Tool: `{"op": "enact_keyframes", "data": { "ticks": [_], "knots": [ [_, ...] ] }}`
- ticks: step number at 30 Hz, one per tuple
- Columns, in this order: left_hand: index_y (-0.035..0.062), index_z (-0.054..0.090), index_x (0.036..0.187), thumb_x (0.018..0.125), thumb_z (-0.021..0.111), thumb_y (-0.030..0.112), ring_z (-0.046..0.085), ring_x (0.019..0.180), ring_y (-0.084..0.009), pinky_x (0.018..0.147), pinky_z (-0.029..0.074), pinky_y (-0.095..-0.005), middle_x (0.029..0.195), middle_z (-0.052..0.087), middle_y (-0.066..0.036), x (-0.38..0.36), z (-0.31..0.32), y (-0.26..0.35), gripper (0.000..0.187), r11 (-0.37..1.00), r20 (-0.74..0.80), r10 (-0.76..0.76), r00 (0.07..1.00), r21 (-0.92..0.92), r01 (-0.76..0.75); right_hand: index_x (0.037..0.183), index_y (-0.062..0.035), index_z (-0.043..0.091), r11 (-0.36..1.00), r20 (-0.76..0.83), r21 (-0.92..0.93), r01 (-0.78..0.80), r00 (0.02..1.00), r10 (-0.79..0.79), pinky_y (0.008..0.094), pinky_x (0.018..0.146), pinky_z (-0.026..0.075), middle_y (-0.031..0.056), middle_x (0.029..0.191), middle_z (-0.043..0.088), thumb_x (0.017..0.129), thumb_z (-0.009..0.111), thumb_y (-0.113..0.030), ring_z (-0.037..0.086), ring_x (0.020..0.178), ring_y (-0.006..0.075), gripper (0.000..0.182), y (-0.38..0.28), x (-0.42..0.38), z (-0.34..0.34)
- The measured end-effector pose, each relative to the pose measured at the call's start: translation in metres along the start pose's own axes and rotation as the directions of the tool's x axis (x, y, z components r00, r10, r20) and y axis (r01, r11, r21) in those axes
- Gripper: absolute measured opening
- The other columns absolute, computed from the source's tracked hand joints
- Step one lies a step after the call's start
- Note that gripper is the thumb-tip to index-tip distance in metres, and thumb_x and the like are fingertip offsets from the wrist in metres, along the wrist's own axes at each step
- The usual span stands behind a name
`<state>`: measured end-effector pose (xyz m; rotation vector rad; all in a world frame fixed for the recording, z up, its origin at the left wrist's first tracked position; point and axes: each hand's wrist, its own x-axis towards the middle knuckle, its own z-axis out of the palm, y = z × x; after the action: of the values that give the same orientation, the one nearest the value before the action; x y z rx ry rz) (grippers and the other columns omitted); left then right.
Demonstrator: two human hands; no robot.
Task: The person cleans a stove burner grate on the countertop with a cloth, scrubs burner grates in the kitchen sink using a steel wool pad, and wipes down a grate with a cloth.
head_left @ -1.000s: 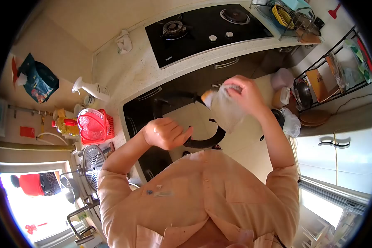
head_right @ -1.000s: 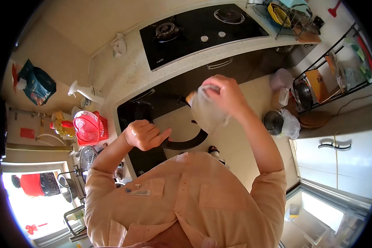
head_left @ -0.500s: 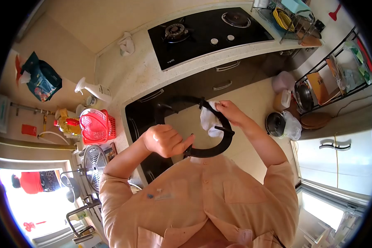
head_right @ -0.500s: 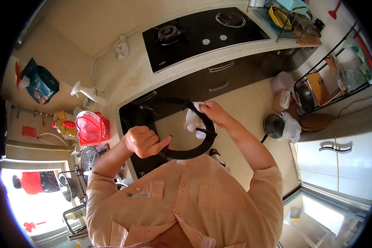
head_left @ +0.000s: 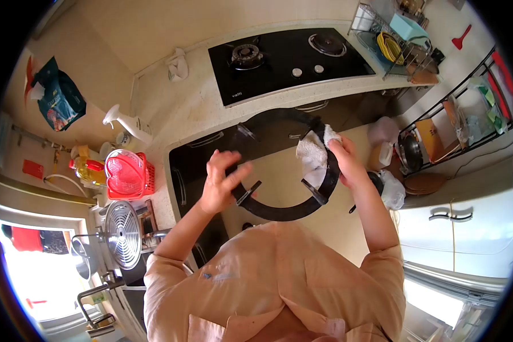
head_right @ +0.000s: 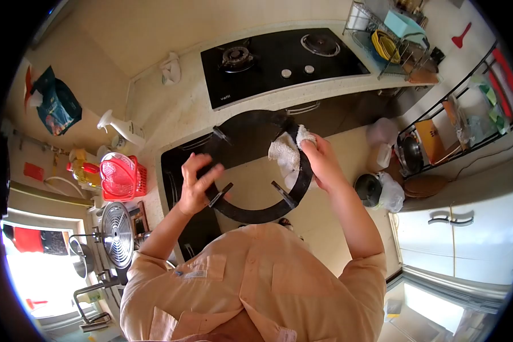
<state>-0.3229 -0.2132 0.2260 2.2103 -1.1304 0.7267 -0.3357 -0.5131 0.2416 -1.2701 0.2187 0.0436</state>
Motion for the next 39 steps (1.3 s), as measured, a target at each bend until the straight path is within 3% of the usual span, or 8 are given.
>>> {"op": "enact_keyframes", "data": {
  "ticks": [3,4,7,15,23,27,34,39],
  "knots": [
    [0.0124,0.02,0.142,0.062,0.078,0.006,0.041,0.117,-0.0338,0.099,0.034,-0.0443,0.131,0.037,-0.018,-0.002,0.034,-0.007,0.099,0.814,0.018,-0.431,0.902,-0.424,0.397,0.119,0.0046,0.049,0.939,0.006,-0.256,0.231,0.971,-0.237,0.0229,0.07,0.045,0.0056,0.095,0.06,0.087,0.051,-0.012,0.054,0.08,0.0075,0.037,-0.016,-0.006,-0.003],
    [0.0111,0.011,0.144,0.067,0.069,-0.006,0.042,0.119,-0.029,0.1,0.035,-0.041,0.135,0.035,-0.017,-0.009,0.044,-0.016,0.098,0.237,0.372,-0.483,0.793,-0.816,0.527,0.12,0.0046,0.048,0.882,0.043,-0.334,0.332,0.94,-0.338,0.0223,0.07,0.045,0.0056,0.095,0.06,0.086,0.051,-0.011,0.054,0.08,0.0069,0.037,-0.024,-0.011,-0.001],
    [0.0031,0.033,0.136,0.082,0.05,0.003,0.048,0.116,-0.0236,0.096,0.038,-0.0375,0.13,0.045,-0.013,0.009,0.059,-0.049,0.057,-0.313,0.445,-0.398,0.802,-0.888,0.337,0.12,0.0057,0.048,0.7,0.173,-0.516,0.494,0.86,-0.479,0.0214,0.072,0.043,0.0063,0.095,0.061,0.084,0.05,-0.005,0.052,0.082,0.0061,0.038,-0.06,-0.033,0.013],
    [0.0011,0.063,0.078,0.084,0.065,0.028,0.05,0.059,-0.0059,0.053,0.038,-0.0233,0.059,0.055,0.002,0.136,0.02,-0.02,0.028,0.471,0.685,0.091,0.722,-0.669,0.575,0.114,0.0044,0.054,0.495,0.415,-0.66,0.566,0.823,-0.388,0.0262,0.074,0.046,0.0123,0.094,0.063,0.076,0.052,0.001,0.059,0.082,0.015,0.039,-0.078,-0.052,0.011],
    [0.0012,0.06,0.068,0.086,0.062,0.029,0.041,0.053,-0.0042,0.047,0.033,-0.0221,0.055,0.05,0.002,0.103,0.034,0.028,0.033,0.37,0.427,-0.302,0.852,-0.771,0.517,0.1,-0.0002,0.062,0.037,0.348,-0.767,0.64,0.464,-0.815,0.0292,0.064,0.047,0.0119,0.084,0.064,0.073,0.059,0.006,0.061,0.072,0.0209,0.028,-0.102,-0.054,-0.029],
    [0.0032,0.053,0.072,0.093,0.047,0.038,0.026,0.042,-0.0056,0.042,0.022,-0.0229,0.048,0.035,0.004,0.093,0.019,0.015,0.041,0.039,0.434,-0.438,0.787,-0.866,0.499,0.108,0.0051,0.059,0.593,-0.395,-0.543,0.595,0.442,-0.805,0.0225,0.068,0.047,0.0048,0.088,0.064,0.084,0.055,-0.004,0.058,0.075,0.0092,0.026,-0.121,-0.061,-0.096],
    [0.0072,0.047,0.071,0.095,0.036,0.045,0.021,0.039,-0.0068,0.044,0.024,-0.0253,0.046,0.025,0.005,0.101,0.008,0.024,0.046,-0.022,0.26,-0.57,0.779,-0.953,0.302,0.105,-0.0046,0.064,-0.147,0.293,-0.813,0.563,0.176,-0.94,0.0275,0.065,0.047,0.0077,0.094,0.057,0.065,0.064,0.007,0.058,0.072,0.02,0.041,-0.108,-0.068,-0.015],
    [0.0053,0.047,0.07,0.096,0.037,0.041,0.023,0.04,-0.0068,0.043,0.023,-0.0249,0.046,0.028,0.004,0.091,-0.008,0.038,0.045,0.089,0.107,-0.588,0.802,-0.977,0.195,0.099,-0.012,0.067,-0.095,0.239,-0.834,0.543,0.199,-0.95,0.0252,0.057,0.045,0.0076,0.094,0.052,0.067,0.065,0.01,0.054,0.063,0.0161,0.039,-0.086,-0.049,0.006]
  ]
}}
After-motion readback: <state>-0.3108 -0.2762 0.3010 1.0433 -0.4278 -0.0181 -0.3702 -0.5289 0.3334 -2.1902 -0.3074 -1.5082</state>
